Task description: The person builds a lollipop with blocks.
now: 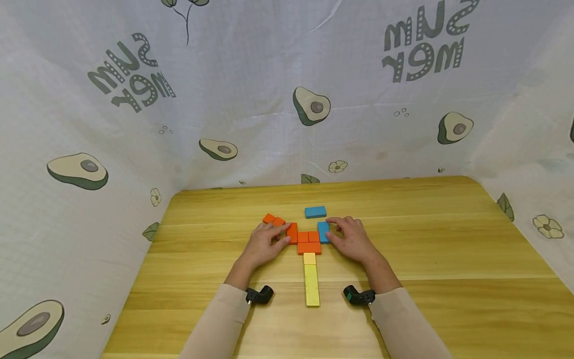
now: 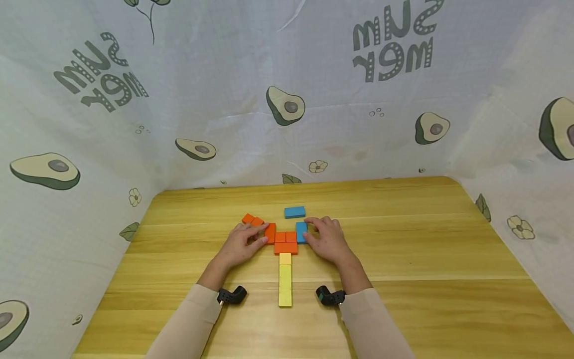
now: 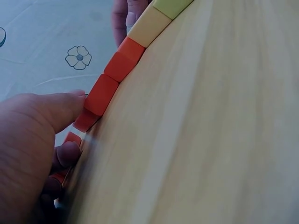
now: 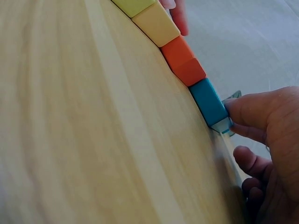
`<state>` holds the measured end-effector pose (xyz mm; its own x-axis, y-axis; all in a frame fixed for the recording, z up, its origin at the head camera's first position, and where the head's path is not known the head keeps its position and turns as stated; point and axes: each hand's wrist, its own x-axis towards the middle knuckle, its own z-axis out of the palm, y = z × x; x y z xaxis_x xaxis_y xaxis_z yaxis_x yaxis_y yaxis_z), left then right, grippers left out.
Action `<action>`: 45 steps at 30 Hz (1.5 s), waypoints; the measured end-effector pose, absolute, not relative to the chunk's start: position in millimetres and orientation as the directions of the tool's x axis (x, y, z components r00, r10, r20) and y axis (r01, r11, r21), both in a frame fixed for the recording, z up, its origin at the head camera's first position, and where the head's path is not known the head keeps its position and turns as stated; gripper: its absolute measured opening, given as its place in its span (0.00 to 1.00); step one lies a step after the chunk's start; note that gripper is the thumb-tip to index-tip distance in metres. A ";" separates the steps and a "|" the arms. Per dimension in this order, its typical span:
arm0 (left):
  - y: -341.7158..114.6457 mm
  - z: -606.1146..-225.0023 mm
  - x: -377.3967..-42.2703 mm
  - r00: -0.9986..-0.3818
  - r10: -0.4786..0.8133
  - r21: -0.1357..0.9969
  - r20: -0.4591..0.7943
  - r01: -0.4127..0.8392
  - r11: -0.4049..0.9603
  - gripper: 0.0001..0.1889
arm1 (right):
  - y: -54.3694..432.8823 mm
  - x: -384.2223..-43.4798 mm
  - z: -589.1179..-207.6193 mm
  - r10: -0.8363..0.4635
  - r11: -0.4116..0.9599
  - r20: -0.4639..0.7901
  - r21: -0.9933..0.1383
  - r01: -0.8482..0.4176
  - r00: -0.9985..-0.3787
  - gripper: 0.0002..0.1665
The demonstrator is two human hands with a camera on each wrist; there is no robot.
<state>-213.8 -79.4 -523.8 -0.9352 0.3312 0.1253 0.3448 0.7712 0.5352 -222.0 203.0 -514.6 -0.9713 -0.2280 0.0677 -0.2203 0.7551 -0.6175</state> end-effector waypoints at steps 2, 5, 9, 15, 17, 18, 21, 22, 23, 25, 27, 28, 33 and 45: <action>-79.3 -523.8 -213.3 -0.935 0.330 0.535 0.129 0.345 0.771 0.25 | 203.0 -222.4 -514.9 -0.230 0.755 0.067 -0.617 -0.221 -0.971 0.25; -79.4 -524.8 -213.2 -0.934 0.329 0.533 0.139 0.351 0.770 0.24 | 203.1 -222.7 -515.1 -0.230 0.755 0.063 -0.618 -0.219 -0.971 0.26; -79.9 -526.2 -213.4 -0.929 0.336 0.525 0.154 0.365 0.769 0.24 | 203.2 -222.8 -515.1 -0.227 0.756 0.058 -0.619 -0.213 -0.972 0.26; -80.2 -528.0 -213.4 -0.930 0.332 0.524 0.156 0.363 0.771 0.24 | 202.8 -222.5 -516.0 -0.229 0.759 0.060 -0.614 -0.217 -0.972 0.25; -80.1 -528.4 -213.3 -0.929 0.332 0.522 0.165 0.368 0.769 0.24 | 202.7 -222.4 -516.1 -0.230 0.759 0.058 -0.614 -0.216 -0.971 0.25; -80.2 -528.8 -213.3 -0.927 0.333 0.521 0.174 0.374 0.767 0.24 | 202.6 -222.3 -515.8 -0.231 0.759 0.056 -0.615 -0.215 -0.971 0.25; -80.6 -530.5 -213.3 -0.919 0.341 0.505 0.199 0.394 0.768 0.24 | 202.4 -222.2 -515.1 -0.232 0.758 0.049 -0.616 -0.213 -0.971 0.25; -80.6 -530.8 -213.1 -0.918 0.341 0.502 0.202 0.396 0.769 0.24 | 202.3 -222.1 -514.9 -0.233 0.759 0.047 -0.616 -0.212 -0.971 0.26; -80.8 -531.3 -213.0 -0.917 0.343 0.499 0.206 0.400 0.769 0.23 | 202.3 -222.2 -514.9 -0.233 0.759 0.046 -0.616 -0.211 -0.971 0.26; -80.8 -531.8 -212.8 -0.917 0.342 0.498 0.207 0.400 0.769 0.23 | 202.4 -222.2 -515.2 -0.236 0.758 0.048 -0.616 -0.215 -0.971 0.26; -80.7 -531.6 -212.4 -0.918 0.342 0.502 0.203 0.397 0.768 0.23 | 202.6 -222.3 -515.5 -0.237 0.757 0.049 -0.617 -0.217 -0.970 0.26; -80.6 -531.3 -212.4 -0.917 0.342 0.508 0.204 0.398 0.764 0.23 | 202.7 -222.2 -515.4 -0.237 0.756 0.050 -0.618 -0.216 -0.970 0.26; -80.2 -530.9 -212.9 -0.929 0.307 0.572 0.207 0.370 0.732 0.22 | 204.1 -222.2 -515.7 -0.235 0.753 0.058 -0.621 -0.219 -0.970 0.26; -85.7 -521.0 -223.2 -0.954 0.217 0.615 0.209 0.301 0.729 0.21 | 203.8 -221.6 -514.4 -0.239 0.748 0.064 -0.624 -0.226 -0.969 0.26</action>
<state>-223.2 -85.7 -521.0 -0.9535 0.2173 0.2088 0.3008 0.7288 0.6152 -221.6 203.8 -514.4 -0.9689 -0.2390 0.0636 -0.2255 0.7482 -0.6239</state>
